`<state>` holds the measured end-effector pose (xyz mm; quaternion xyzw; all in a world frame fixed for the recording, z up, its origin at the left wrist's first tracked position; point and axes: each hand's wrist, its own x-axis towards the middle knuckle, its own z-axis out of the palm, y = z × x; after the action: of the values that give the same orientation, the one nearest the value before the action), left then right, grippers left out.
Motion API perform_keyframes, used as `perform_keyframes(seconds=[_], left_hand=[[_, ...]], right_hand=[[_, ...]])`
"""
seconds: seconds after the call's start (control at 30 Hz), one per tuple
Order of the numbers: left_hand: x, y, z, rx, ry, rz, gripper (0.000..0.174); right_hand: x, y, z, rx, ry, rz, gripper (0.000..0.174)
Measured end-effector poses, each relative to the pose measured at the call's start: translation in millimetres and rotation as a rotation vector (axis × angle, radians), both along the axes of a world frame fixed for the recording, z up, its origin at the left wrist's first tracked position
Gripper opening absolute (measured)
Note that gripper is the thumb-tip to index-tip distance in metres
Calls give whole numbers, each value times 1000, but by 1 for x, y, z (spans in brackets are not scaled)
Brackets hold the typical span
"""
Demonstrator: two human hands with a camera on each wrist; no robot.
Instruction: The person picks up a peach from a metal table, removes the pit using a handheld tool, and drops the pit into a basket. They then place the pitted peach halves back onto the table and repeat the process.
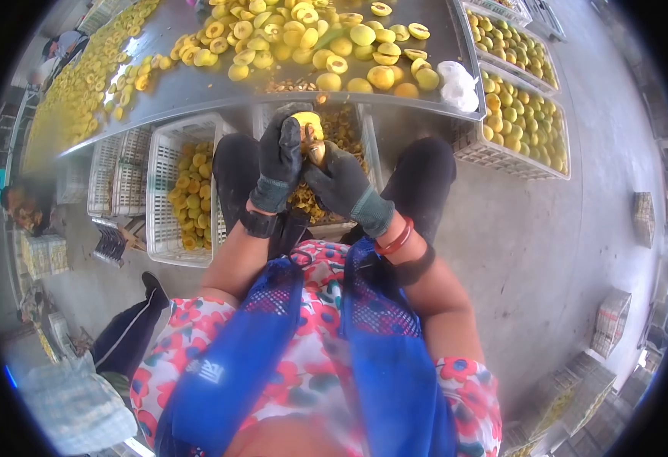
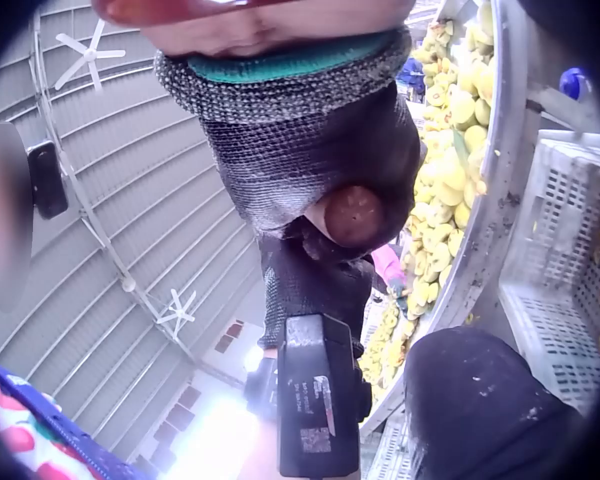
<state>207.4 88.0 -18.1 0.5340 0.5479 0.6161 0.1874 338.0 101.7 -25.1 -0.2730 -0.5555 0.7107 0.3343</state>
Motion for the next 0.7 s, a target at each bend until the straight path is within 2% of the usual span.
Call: perform_keyframes(seconds=[0.17,0.27,0.33,0.4,0.47,0.53,0.6,0.63,0.7], left_hand=[[0,0,-2,-21,1,-34,40],[-2,2,-3,-34,-107,-101,39],[-6,1,-7,-85,-151,-125,39],[-7,0,-10,-100,-211,-180,38],[-7,-3,-11,-80,-292,-259,37],[-10,-2,-9,-114,-338,-292,42],[-11,-5,-2,-189,-423,-261,46],[-11,-8,5,-247,-483,-215,47],[-18,-11,7,-305,-506,-76,49]], right_hand=[[0,3,-10,151,-112,32,21],[5,5,-8,-191,14,118,17],[8,10,-8,-453,94,270,16],[12,10,-5,-622,117,336,15],[13,6,19,-721,99,349,15],[12,10,20,-865,113,417,14],[10,8,20,-573,152,427,14],[10,0,23,-197,175,381,15],[7,-10,32,-64,151,326,14]])
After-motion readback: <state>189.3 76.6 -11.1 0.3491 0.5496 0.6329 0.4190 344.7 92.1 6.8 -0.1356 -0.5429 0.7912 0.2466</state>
